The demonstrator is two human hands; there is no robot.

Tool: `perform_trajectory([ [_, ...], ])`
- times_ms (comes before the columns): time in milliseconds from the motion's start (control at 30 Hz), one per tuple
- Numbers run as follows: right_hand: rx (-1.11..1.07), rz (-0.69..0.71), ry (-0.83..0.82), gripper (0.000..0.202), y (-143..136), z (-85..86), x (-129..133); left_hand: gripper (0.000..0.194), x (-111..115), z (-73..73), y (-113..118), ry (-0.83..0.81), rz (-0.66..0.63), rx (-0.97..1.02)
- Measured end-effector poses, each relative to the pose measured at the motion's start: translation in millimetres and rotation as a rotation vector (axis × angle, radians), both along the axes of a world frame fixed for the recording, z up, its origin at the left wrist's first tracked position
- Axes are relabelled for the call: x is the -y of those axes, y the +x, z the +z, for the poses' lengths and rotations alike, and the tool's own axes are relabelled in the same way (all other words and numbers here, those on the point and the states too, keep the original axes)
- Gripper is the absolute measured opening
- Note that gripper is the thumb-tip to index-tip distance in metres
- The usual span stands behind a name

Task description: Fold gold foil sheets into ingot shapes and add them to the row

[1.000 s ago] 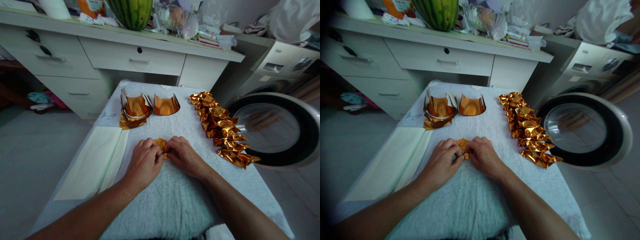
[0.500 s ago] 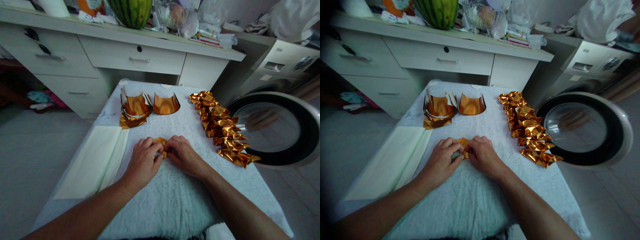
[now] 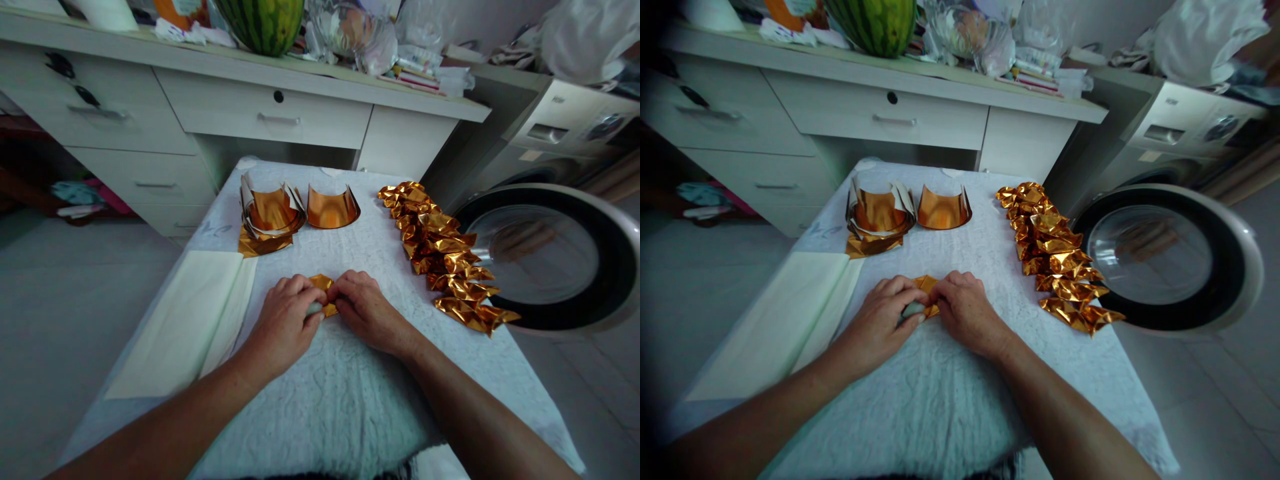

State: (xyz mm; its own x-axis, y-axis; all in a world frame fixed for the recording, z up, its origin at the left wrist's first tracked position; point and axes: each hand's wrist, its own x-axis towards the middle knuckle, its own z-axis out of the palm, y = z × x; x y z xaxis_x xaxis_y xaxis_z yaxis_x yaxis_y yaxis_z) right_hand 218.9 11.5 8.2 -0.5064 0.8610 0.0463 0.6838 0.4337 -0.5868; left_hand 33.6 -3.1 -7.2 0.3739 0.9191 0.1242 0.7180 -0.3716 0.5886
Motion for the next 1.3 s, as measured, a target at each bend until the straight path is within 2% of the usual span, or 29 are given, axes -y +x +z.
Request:
perform_trajectory([
  [267,0.075,-0.058,0.051,0.008,-7,-8.6,3,0.018,-1,0.6,-5,-0.03,-0.039,0.007],
  [467,0.111,-0.115,0.068,0.014,-13,-6.2,7,0.021,-4,2.6,-8,-0.06,-0.081,0.016],
  [700,0.106,-0.103,0.023,0.007,-11,-5.2,6,0.023,-4,1.8,-9,-0.063,-0.085,0.016],
  [933,0.082,-0.043,-0.042,0.022,-3,-2.0,4,0.026,-4,4.4,-8,-0.08,-0.085,0.018],
  [1300,0.075,-0.036,-0.05,0.043,-3,-0.9,5,0.025,-4,4.7,-8,-0.084,-0.081,0.014],
])
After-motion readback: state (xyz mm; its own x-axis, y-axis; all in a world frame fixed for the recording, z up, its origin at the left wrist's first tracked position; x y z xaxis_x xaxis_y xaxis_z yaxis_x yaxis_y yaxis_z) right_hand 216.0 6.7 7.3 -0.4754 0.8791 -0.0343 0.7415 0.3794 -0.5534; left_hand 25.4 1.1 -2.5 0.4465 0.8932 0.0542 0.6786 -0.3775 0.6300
